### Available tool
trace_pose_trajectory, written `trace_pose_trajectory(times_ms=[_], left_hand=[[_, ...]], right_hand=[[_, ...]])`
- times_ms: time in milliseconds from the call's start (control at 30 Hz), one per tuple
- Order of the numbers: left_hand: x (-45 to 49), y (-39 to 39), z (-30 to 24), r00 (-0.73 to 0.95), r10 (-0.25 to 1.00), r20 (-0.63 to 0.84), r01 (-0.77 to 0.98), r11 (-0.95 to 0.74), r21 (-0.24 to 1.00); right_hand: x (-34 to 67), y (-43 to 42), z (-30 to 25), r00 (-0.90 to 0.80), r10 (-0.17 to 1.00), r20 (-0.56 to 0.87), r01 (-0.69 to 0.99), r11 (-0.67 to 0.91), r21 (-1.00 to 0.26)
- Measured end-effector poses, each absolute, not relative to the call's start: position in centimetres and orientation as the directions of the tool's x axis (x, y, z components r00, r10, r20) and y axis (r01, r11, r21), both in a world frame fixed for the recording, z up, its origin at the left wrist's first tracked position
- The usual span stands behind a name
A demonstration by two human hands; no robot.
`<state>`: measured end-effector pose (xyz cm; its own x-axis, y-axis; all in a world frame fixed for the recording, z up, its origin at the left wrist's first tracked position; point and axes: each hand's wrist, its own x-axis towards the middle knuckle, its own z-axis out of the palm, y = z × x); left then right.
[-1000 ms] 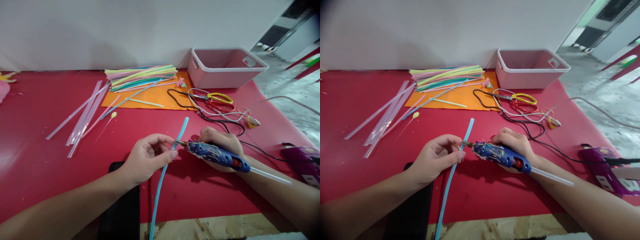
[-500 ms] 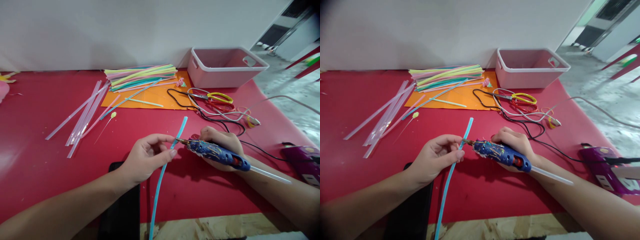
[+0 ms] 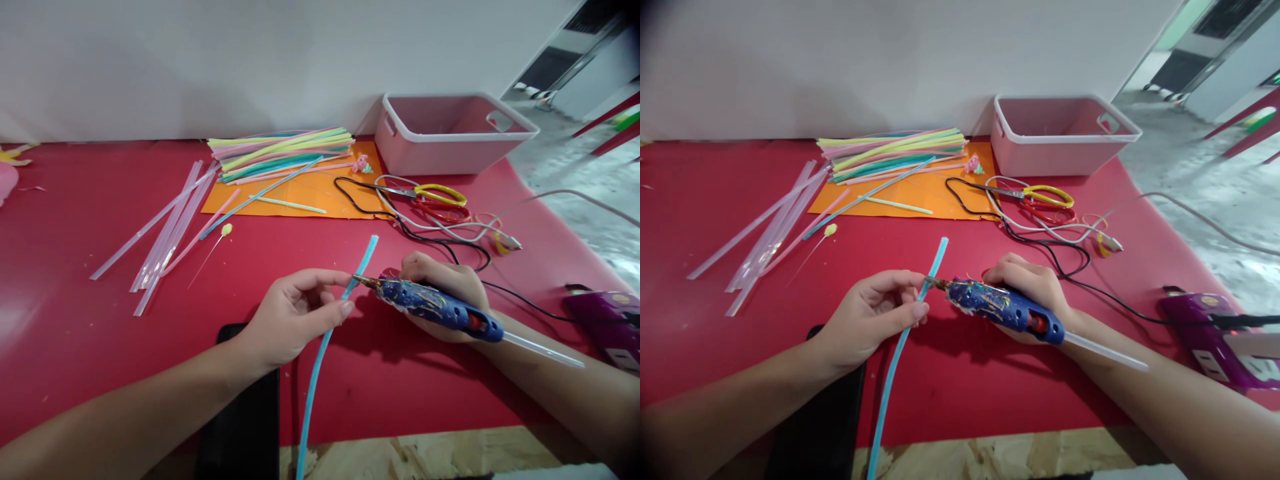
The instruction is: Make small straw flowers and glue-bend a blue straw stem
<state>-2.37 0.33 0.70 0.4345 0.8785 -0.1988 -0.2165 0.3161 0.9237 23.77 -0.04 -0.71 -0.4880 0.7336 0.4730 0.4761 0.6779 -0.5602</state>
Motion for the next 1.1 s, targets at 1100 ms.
trace_pose_trajectory(times_ms=[1100], left_hand=[[-2.43, 0.38, 0.72, 0.514, 0.842, -0.167, -0.282, 0.349, 0.894]], right_hand=[[23.48, -0.45, -0.31, -0.425, 0.789, 0.444, 0.504, 0.613, -0.608]])
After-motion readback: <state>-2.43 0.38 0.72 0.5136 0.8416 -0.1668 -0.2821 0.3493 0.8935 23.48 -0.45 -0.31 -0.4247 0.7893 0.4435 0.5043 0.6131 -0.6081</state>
